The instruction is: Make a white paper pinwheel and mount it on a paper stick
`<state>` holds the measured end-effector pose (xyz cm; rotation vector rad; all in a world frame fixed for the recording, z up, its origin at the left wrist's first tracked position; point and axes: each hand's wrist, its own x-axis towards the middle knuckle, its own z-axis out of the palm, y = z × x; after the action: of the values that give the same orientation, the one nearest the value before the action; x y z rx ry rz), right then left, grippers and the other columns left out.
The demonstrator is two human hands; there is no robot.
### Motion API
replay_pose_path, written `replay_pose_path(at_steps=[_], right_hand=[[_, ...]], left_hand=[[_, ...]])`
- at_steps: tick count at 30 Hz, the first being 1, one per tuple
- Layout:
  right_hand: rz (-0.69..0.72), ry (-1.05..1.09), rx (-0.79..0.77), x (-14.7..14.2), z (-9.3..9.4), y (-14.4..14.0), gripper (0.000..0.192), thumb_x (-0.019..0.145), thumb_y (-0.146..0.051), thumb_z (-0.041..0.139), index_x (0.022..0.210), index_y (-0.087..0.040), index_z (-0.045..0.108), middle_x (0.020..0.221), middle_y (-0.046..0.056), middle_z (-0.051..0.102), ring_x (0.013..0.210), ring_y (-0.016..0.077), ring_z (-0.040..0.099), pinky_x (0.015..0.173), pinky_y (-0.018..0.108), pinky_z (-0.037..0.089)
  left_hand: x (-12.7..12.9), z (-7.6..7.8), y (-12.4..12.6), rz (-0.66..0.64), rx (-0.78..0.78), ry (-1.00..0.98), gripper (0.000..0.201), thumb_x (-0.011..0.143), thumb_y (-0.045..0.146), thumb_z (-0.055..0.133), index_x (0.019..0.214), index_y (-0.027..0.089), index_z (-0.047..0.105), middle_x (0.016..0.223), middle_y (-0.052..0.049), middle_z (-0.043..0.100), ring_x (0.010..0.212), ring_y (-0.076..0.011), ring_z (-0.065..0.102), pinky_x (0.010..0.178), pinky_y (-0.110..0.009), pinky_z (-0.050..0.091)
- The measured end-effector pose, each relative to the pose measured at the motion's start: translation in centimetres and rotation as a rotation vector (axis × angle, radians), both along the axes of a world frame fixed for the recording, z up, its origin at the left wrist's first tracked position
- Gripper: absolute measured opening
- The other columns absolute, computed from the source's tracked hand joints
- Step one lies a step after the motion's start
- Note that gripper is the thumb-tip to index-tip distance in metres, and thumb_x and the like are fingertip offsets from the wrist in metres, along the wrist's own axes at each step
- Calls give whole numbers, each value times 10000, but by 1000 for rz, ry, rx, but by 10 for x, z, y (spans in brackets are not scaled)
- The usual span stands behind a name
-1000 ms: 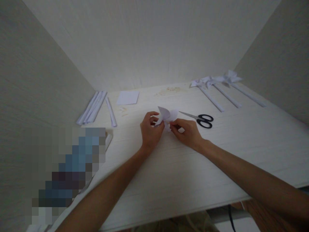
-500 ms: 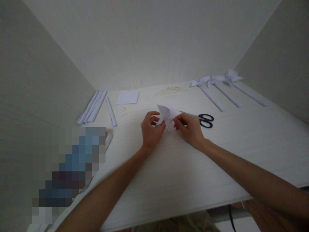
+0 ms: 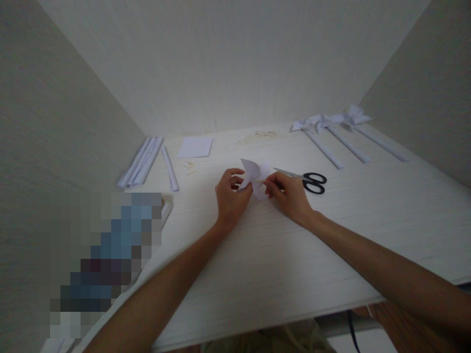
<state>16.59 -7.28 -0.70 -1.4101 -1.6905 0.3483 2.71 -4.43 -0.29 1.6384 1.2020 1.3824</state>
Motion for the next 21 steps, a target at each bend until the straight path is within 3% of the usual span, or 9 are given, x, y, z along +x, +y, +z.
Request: replay_pose_path(at_steps=[16,21], right_hand=[[-79,-290,43,-4,-1,-5,145,796,-246,485,692,-155,530,558,21,613,481,119,531,486,219,331],[-58,-362,86,-5,-2,-4,260,844,-323,414,675,-161,527,567,32,612,487,122,526,479,223,305]], left_hand=[[4,4,-6,80,120,175,283,559,81,577,812,194,521,528,77,537,416,-58,466,437,-175,350],[3,5,-5,53,101,151,278,569,92,576,821,192,513,522,74,533,428,-65,476,424,-173,342]])
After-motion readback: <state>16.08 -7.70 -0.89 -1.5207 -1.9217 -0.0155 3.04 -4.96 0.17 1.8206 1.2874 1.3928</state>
